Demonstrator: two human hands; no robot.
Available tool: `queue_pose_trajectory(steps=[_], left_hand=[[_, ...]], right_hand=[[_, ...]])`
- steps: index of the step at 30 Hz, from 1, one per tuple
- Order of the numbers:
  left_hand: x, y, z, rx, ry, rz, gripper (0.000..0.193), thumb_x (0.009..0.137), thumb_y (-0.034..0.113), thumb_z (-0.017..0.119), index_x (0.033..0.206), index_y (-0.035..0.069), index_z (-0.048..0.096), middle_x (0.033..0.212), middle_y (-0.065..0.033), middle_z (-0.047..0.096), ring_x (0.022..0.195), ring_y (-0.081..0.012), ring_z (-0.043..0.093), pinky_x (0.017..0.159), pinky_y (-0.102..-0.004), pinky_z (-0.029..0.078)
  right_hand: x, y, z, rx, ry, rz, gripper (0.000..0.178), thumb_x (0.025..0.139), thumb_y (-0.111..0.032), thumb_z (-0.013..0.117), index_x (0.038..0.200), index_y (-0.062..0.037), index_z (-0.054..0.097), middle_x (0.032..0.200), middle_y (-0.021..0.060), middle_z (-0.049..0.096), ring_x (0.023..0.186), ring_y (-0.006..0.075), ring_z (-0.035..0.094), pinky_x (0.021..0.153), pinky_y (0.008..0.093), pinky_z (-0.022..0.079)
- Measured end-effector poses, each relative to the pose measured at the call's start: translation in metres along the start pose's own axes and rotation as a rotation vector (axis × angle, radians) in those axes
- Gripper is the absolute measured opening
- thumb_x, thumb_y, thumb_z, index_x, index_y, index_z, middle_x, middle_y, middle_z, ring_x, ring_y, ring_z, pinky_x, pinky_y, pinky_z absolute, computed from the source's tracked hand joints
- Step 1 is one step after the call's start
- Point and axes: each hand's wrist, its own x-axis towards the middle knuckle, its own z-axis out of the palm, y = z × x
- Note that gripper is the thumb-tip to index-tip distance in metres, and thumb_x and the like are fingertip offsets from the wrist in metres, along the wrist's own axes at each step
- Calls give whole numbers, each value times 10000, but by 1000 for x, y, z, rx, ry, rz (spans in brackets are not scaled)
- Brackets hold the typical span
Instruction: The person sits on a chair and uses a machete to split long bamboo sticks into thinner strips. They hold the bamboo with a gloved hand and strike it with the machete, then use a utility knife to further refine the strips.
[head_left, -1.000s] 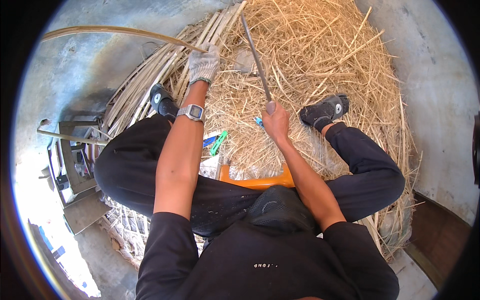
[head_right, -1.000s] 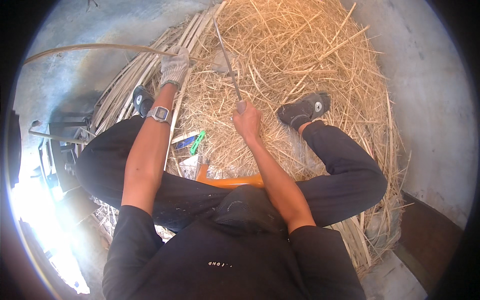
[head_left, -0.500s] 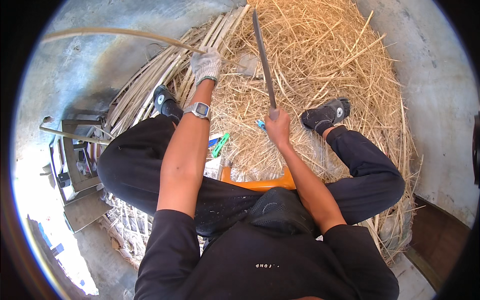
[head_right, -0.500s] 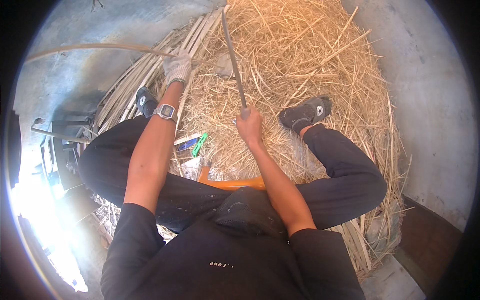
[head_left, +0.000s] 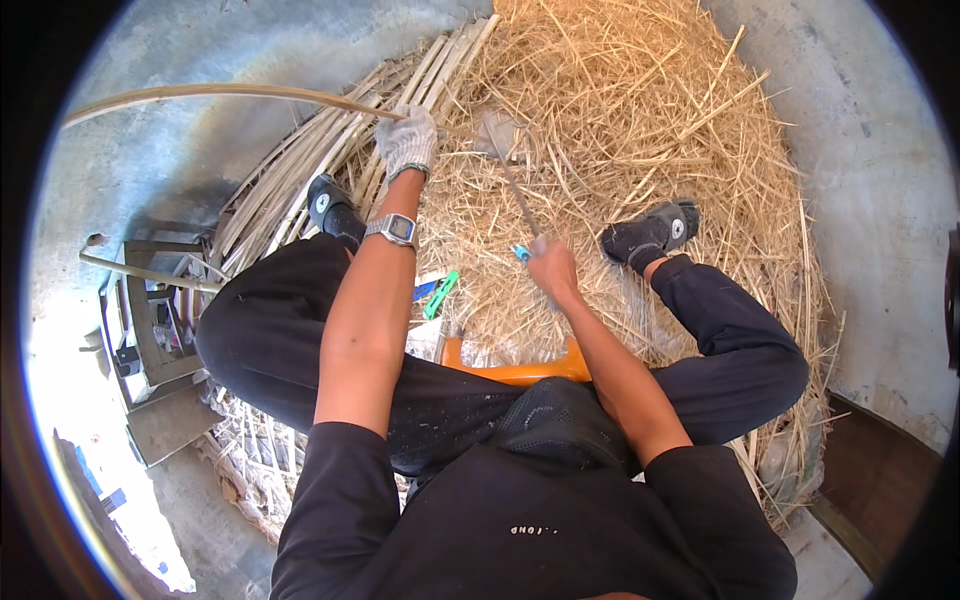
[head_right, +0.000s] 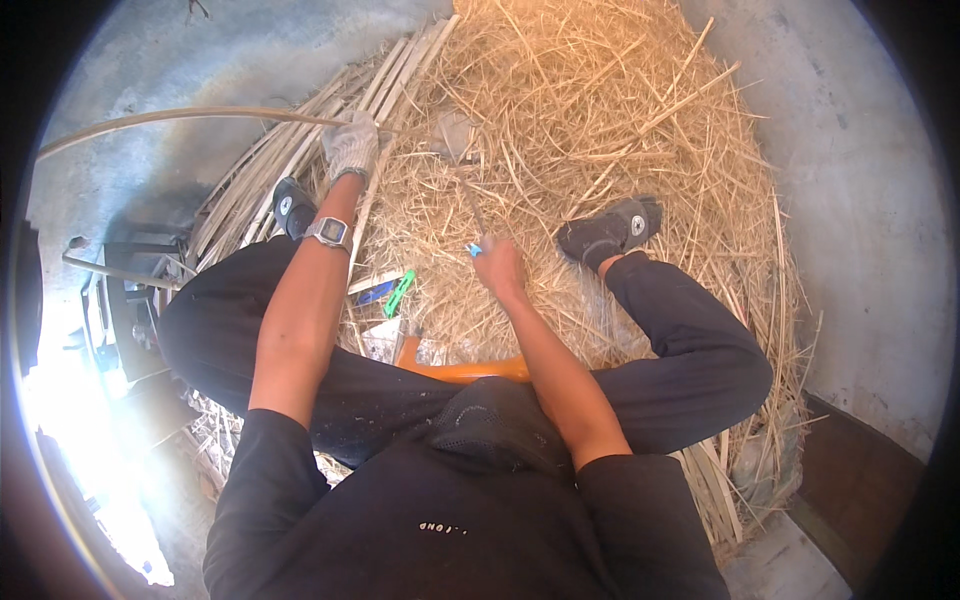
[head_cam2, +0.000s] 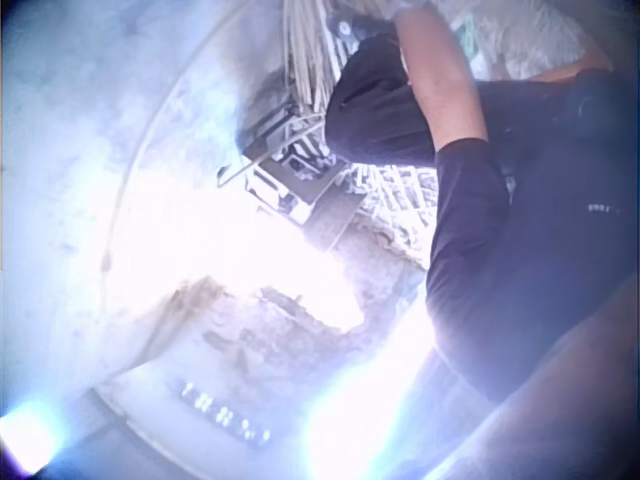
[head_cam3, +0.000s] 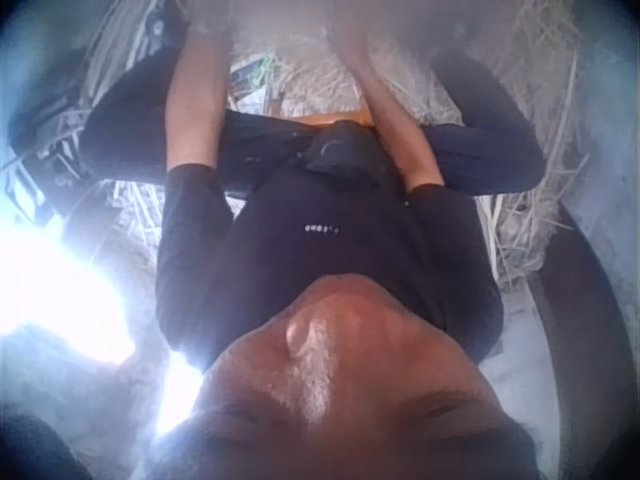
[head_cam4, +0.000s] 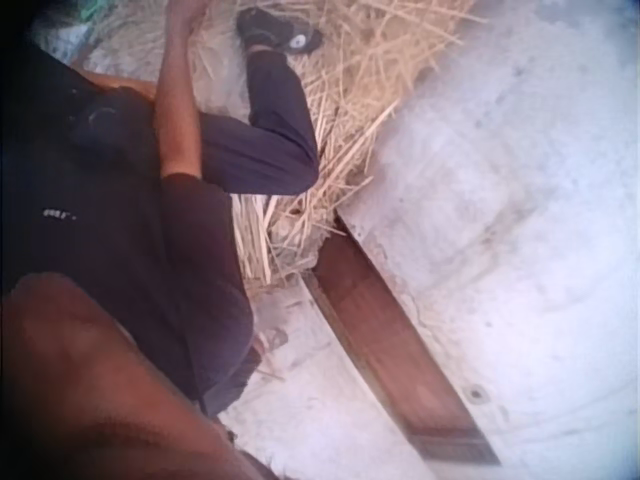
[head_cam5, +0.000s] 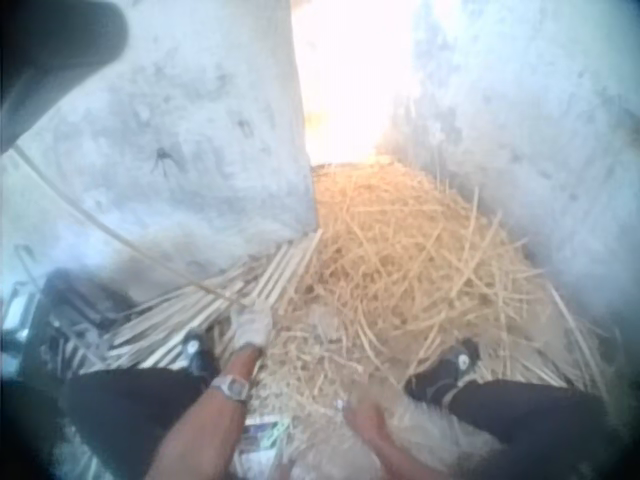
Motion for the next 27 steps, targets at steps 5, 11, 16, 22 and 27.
queue_pose_trajectory(steps=[5,11,16,22,27], left_hand=[[-1,8,2,-24,74,52,363,933,275,554,1073,-56,602,781,-184,656,673,-276,656,672,-376,561],[5,0,16,-346,112,-32,323,942,256,521,998,-48,619,719,-159,665,586,-249,638,552,-361,510],[2,8,7,-185,116,-50,344,948,287,533,976,-52,582,731,-152,644,627,-252,628,611,-357,527],[12,-16,7,-215,106,25,423,939,320,523,1036,-84,600,849,-204,703,798,-300,681,713,-375,532],[7,-2,5,54,37,107,461,930,357,526,1059,-77,614,833,-194,705,837,-303,694,750,-381,540]], right_hand=[[8,-6,-12,18,42,-99,186,824,-132,604,929,8,668,881,281,677,819,464,663,766,508,516],[0,-11,-2,94,88,-198,167,817,-124,619,935,-16,671,891,256,687,849,452,672,798,505,530],[-4,20,-1,-137,-20,-59,199,810,-122,646,980,-23,678,914,242,697,904,449,673,816,507,527],[2,-5,-2,180,147,-179,213,824,-155,617,968,-13,684,940,284,683,910,459,666,806,517,521],[15,47,27,-7,39,-71,249,816,-160,630,965,35,671,864,287,680,807,429,681,726,500,534]])
